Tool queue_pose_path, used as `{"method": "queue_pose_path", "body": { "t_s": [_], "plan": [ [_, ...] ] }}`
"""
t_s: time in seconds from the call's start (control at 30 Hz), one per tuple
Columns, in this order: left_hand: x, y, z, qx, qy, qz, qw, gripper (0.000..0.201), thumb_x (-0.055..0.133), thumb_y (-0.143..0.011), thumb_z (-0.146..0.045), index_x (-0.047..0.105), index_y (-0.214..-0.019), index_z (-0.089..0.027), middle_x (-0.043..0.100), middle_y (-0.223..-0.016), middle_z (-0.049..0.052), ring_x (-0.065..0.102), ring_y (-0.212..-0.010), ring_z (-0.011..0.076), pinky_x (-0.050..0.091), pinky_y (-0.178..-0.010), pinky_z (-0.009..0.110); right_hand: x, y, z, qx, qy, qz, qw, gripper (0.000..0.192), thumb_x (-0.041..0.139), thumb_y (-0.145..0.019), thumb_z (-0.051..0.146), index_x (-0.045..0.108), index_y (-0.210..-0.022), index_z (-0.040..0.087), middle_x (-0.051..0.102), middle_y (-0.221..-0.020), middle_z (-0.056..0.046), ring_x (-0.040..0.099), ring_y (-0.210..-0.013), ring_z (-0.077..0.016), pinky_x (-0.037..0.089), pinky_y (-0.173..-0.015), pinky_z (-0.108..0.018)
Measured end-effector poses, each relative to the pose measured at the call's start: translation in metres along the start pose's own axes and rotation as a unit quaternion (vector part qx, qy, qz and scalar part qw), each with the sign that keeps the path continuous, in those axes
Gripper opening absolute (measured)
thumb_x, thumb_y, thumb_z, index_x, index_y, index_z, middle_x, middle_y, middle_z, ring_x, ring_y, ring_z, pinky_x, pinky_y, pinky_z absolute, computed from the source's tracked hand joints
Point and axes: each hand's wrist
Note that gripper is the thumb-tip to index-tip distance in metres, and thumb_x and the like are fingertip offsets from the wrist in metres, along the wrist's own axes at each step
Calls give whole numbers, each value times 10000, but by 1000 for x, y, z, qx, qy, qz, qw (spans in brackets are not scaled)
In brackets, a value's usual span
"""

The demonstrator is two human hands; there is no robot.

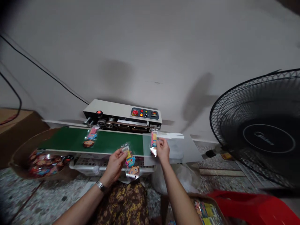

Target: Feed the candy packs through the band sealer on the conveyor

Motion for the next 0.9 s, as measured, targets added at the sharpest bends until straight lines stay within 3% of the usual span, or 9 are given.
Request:
{"method": "queue_pose_path", "body": {
  "t_s": [0.13, 0.23, 0.37, 0.47, 0.57, 0.63, 0.73, 0.8, 0.9],
  "plan": [
    [-2, -1, 1, -11, -6, -3, 1000, 328, 753, -584, -273, 602, -837, -130, 688, -778, 57, 630, -667, 138, 501, -624, 249, -19, -33, -29, 46, 194, -80, 977, 376, 490, -709, 413, 520, -983, 157, 605, -635, 1, 564, -539, -164, 401, -501, -237],
    [-1, 0, 0, -16, -6, -2, 1000, 336, 757, -575, -278, 602, -837, -136, 688, -786, 50, 632, -664, 140, 505, -628, 255, -14, -44, -36, 50, 227, -80, 969, 351, 494, -707, 373, 536, -982, 160, 591, -612, 9, 555, -534, -161, 389, -515, -237],
    [2, 1, -3, -25, -7, 6, 1000, 323, 745, -596, -288, 594, -843, -146, 683, -786, 43, 627, -658, 138, 503, -600, 248, 3, -44, -25, 35, 255, -40, 966, 310, 521, -706, 298, 555, -987, 172, 584, -603, 9, 558, -580, -170, 405, -591, -257],
    [5, 3, -7, -27, 0, 17, 999, 280, 722, -630, -293, 586, -831, -155, 669, -770, 25, 618, -654, 128, 500, -586, 236, 14, -32, -6, -61, 276, -10, 959, 376, 528, -726, 274, 534, -1082, 153, 626, -820, -72, 574, -808, -215, 419, -747, -321],
    [8, 4, -10, -22, 15, 28, 999, 266, 723, -627, -299, 581, -802, -159, 666, -791, 23, 618, -677, 129, 501, -612, 239, 21, -6, 16, -151, 198, 39, 968, 392, 522, -765, 321, 513, -1123, 160, 568, -1071, -123, 522, -986, -224, 405, -854, -359],
    [10, 4, -12, -9, 21, 32, 999, 283, 731, -615, -294, 583, -813, -155, 671, -831, 39, 622, -709, 137, 499, -641, 243, 26, 19, 29, -133, 83, 160, 975, 376, 495, -799, 362, 499, -1130, 184, 585, -1045, -94, 557, -916, -194, 452, -796, -333],
    [14, 4, -12, 22, 19, 39, 999, 308, 733, -615, -273, 594, -860, -150, 675, -888, 63, 626, -784, 159, 492, -707, 260, 34, 55, 41, -80, -28, 324, 942, 397, 549, -777, 369, 485, -1139, 216, 612, -941, -38, 586, -775, -152, 486, -672, -272],
    [16, 4, -11, 39, 4, 54, 998, 297, 717, -637, -271, 601, -882, -148, 674, -914, 77, 622, -839, 175, 482, -759, 280, 37, 70, 43, -63, -47, 329, 941, 395, 596, -746, 350, 500, -1106, 220, 605, -872, -16, 578, -708, -132, 477, -622, -245],
    [15, 2, -10, 46, -35, 61, 996, 349, 708, -651, -272, 604, -962, -153, 653, -1013, 102, 600, -938, 196, 462, -816, 298, 34, 68, 38, -39, -76, 269, 959, 390, 612, -730, 353, 497, -1071, 203, 572, -741, 13, 557, -615, -112, 458, -568, -225]
  ]
}}
Point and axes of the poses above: each hand's wrist, its own y-axis away from the middle knuckle, its own x-axis out of the palm, z = x × y
